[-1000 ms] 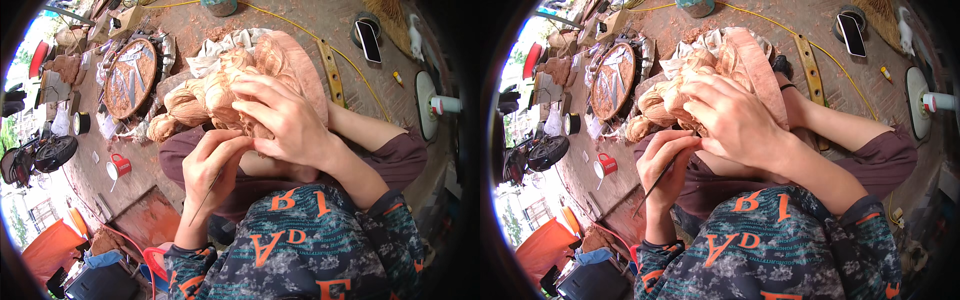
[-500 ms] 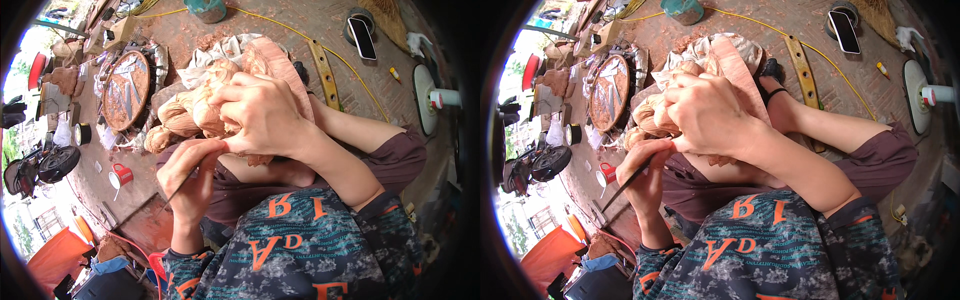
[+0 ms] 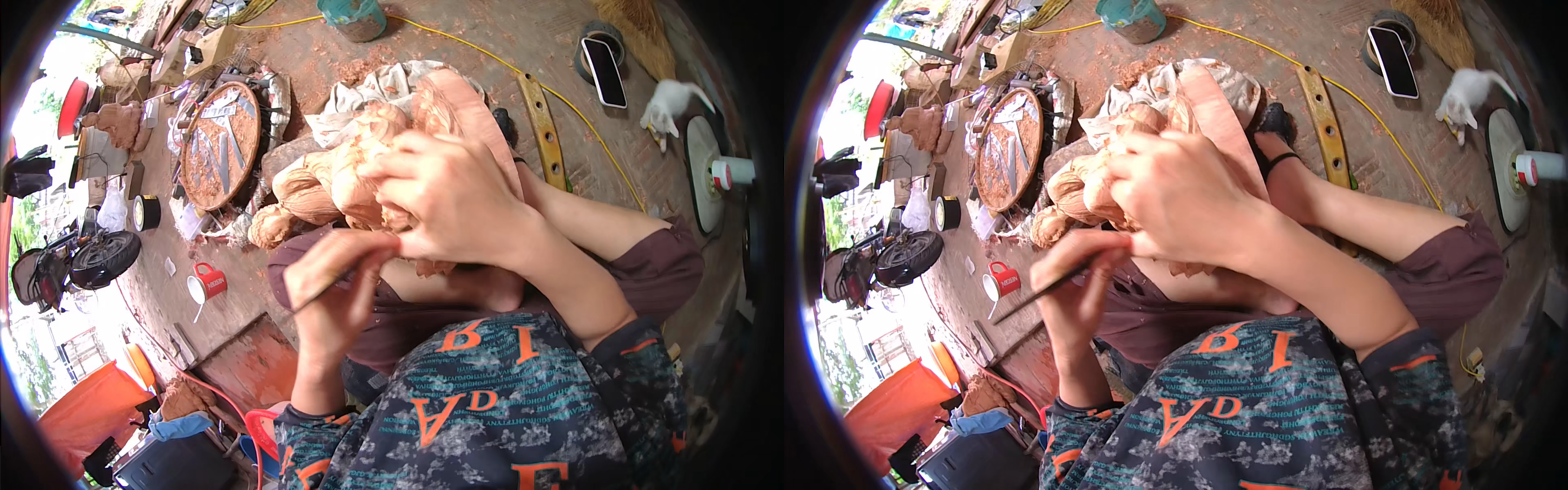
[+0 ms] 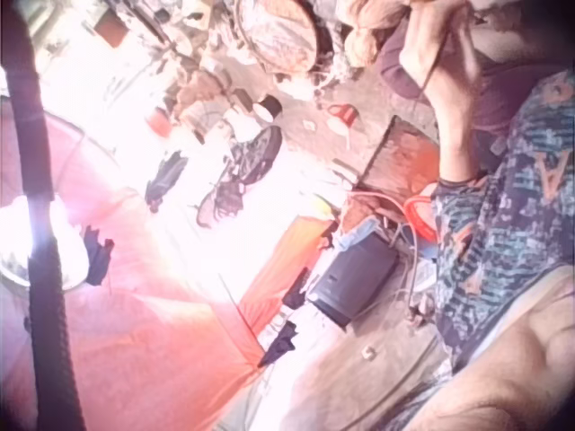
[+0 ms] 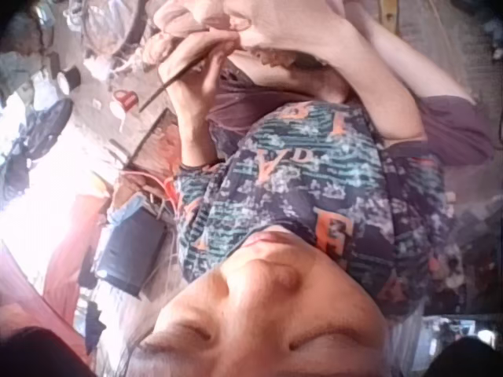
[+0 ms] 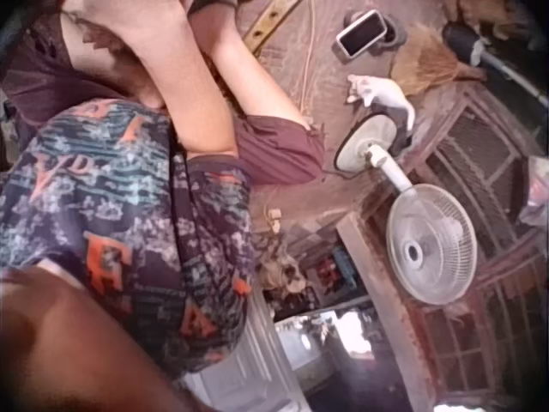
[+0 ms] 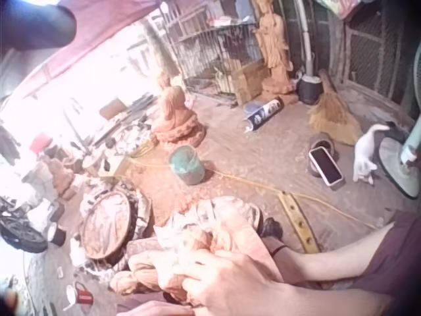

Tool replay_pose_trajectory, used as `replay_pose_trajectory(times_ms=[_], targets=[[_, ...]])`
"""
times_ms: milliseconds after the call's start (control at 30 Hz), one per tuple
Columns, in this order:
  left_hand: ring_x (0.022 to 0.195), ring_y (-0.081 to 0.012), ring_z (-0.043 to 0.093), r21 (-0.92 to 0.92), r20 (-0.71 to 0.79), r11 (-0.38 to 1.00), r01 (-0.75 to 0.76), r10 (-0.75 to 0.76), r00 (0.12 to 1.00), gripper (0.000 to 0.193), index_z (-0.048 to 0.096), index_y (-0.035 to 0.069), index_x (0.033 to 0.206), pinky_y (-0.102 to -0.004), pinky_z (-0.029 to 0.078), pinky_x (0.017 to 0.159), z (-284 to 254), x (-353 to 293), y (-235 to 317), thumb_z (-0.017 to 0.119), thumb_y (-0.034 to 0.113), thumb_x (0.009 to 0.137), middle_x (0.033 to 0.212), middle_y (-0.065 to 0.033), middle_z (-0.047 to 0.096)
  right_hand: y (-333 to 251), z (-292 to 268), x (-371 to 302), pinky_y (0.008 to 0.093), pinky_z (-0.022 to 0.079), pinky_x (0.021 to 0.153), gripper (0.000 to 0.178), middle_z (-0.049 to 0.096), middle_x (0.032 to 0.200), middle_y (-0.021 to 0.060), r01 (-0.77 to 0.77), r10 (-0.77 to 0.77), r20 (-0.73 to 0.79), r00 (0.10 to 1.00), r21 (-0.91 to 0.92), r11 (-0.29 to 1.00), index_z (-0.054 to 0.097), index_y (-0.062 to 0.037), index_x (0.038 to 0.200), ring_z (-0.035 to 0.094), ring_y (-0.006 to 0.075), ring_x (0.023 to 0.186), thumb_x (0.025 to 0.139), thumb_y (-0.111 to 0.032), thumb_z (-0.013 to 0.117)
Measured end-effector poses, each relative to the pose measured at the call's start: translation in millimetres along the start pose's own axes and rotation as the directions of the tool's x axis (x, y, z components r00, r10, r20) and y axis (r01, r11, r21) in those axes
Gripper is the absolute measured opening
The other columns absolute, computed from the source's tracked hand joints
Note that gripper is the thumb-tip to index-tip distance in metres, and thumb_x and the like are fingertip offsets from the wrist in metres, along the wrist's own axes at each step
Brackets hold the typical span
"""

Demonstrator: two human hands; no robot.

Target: The person is carving a detailed wooden sculpture of a figure with flowing hair. They use a small carving knife to refine the facial features and hair details, holding the sculpture on their lap. The person occasionally pauses to brush away wood shavings with their hand.

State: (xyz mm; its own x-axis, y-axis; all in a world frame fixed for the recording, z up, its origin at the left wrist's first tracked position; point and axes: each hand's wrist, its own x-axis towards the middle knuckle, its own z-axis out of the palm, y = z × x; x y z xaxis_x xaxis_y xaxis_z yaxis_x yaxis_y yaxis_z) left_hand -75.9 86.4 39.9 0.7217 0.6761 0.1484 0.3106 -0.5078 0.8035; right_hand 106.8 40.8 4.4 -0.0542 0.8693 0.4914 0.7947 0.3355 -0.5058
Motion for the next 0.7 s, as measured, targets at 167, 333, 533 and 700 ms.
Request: replay_pose_trajectory(times_ms=[167, 333, 533, 700], targets=[[0.075, -0.0199, 0.067, 0.050, -0.034, 0.999, 0.003, -0.001, 0.999, 0.012, 0.070, -0.002, 0.089, -0.0284, 0.052, 0.069, -0.7, -2.4, 5.9, 0.066, -0.008, 0.079, 0.082, -0.0122, 0.069, -1.1, 1.8, 4.5, 0.0354, 0.053, 0.066, 0.026, 0.069, 0.095, 0.0006, 0.015, -0.014, -0.029, 0.999, 0.004, 1.000, 0.065, -0.0060, 0.068, 0.062, 0.0213, 0.082, 0.063, -0.029, 0.076], [0.076, -0.0209, 0.065, 0.194, -0.262, 0.976, -0.101, 0.150, 0.953, 0.013, 0.069, -0.002, 0.088, -0.0280, 0.051, 0.070, -6.4, 1.7, 2.6, 0.065, -0.009, 0.078, 0.082, -0.0126, 0.068, 2.4, -19.2, 8.3, 0.0340, 0.053, 0.068, 0.025, 0.070, 0.086, 0.0067, -0.130, 0.126, 0.035, 0.991, 0.197, 0.972, 0.070, -0.0034, 0.078, 0.067, 0.0224, 0.078, 0.071, -0.025, 0.079], [0.076, -0.0122, 0.059, -0.153, -0.186, 0.979, 0.136, -0.164, 0.969, 0.008, 0.060, -0.003, 0.094, -0.0241, 0.049, 0.068, 3.4, -26.5, 11.3, 0.062, -0.003, 0.087, 0.092, -0.0094, 0.060, -4.4, -44.8, -34.8, 0.0306, 0.051, 0.056, 0.008, 0.065, 0.079, 0.0102, -0.210, 0.365, -0.302, 0.881, 0.441, 0.873, 0.070, -0.0029, 0.084, 0.064, 0.0204, 0.065, 0.077, -0.003, 0.073], [0.070, -0.0217, 0.059, -0.091, -0.090, 0.994, -0.053, 0.045, 0.995, 0.012, 0.057, -0.001, 0.094, -0.0309, 0.049, 0.063, 65.9, -24.2, 31.5, 0.062, -0.005, 0.084, 0.085, -0.0140, 0.056, -53.0, -29.6, -84.1, 0.0350, 0.053, 0.064, 0.033, 0.059, 0.090, 0.0107, -0.268, 0.331, -0.209, 0.920, 0.283, 0.921, 0.064, -0.0040, 0.104, 0.064, 0.0251, 0.075, 0.072, -0.002, 0.072]])
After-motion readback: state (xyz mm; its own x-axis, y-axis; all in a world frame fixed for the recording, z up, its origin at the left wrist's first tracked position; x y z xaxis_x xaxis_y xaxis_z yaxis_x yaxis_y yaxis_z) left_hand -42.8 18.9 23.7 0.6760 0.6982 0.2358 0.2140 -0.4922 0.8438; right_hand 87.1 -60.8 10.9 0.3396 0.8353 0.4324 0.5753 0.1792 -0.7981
